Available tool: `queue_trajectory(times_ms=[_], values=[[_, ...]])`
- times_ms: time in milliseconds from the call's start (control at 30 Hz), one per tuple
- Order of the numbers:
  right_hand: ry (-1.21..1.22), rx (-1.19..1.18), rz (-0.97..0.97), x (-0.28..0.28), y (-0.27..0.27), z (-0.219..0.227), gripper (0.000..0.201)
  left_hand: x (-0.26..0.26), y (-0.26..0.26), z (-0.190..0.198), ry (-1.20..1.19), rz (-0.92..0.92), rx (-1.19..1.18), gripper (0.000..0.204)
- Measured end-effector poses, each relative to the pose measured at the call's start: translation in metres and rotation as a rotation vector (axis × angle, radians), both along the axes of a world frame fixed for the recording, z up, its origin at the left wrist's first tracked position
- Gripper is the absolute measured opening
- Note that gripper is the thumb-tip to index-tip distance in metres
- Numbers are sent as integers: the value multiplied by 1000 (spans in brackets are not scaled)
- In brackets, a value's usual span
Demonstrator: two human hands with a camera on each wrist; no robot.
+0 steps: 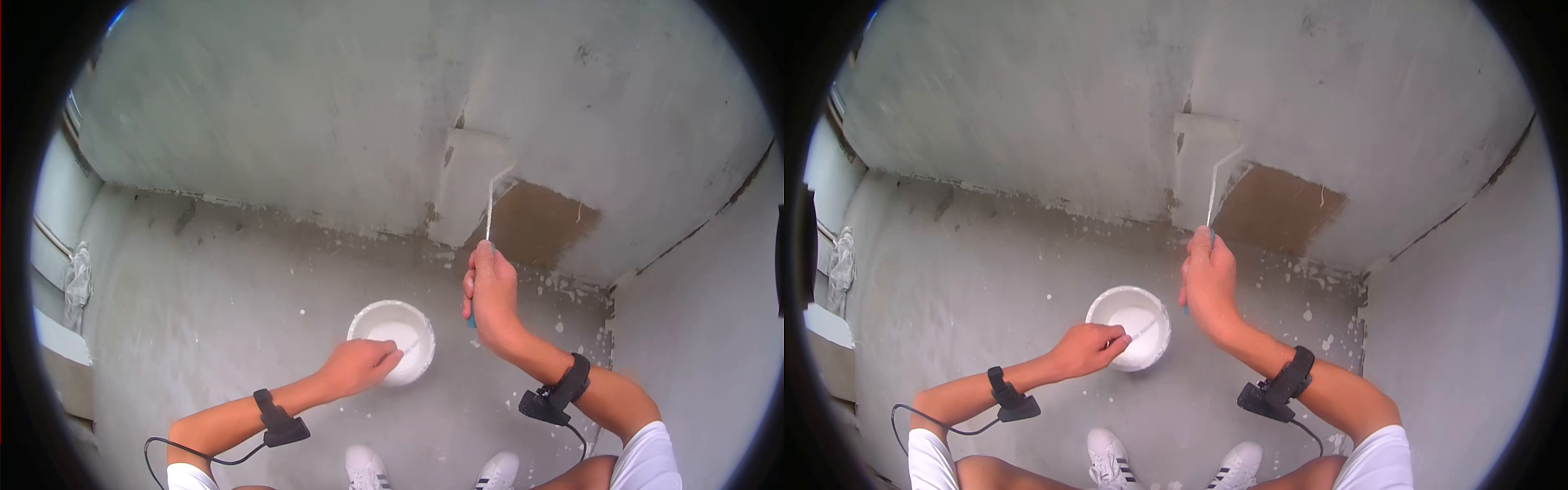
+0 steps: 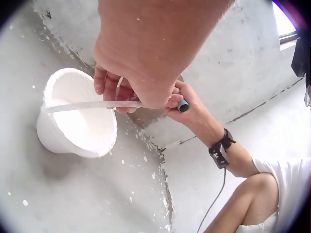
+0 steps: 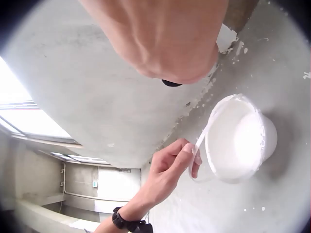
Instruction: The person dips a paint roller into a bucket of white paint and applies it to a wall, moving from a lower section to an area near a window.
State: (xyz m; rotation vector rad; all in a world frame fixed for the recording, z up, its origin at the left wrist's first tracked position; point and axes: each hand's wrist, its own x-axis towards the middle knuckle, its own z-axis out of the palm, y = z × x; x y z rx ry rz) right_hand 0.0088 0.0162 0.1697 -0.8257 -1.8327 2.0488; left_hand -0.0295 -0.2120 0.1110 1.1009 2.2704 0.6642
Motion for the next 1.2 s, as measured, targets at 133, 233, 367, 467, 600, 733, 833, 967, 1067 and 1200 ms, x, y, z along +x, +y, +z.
queue_trajectory(times_ms=[133,233,367,467,600,733,833,967,1067,1200], values=[[140,67,-24,-17,0,47,41,0,3,2,33,-16,17,32],[133,90,-51,-28,-14,56,42,-1,6,5,22,-29,-10,33],[-6,149,-52,-26,-27,12,45,0,6,6,32,-46,-16,32],[-99,225,-49,-17,-25,-11,45,1,5,0,77,-59,-17,31],[-171,225,-40,-11,-22,-21,44,-6,15,11,163,34,120,29],[-79,228,-80,-17,-25,-29,44,-7,59,35,-85,257,256,37],[94,473,-126,-32,-22,-18,44,-12,97,46,-734,486,465,42],[86,316,-82,-38,-25,15,48,-33,121,77,-1271,540,770,51],[63,279,-120,-42,-36,3,47,-27,128,69,-1003,661,747,54],[-58,180,-99,-40,-50,-37,45,-27,114,51,-1034,726,540,51]])
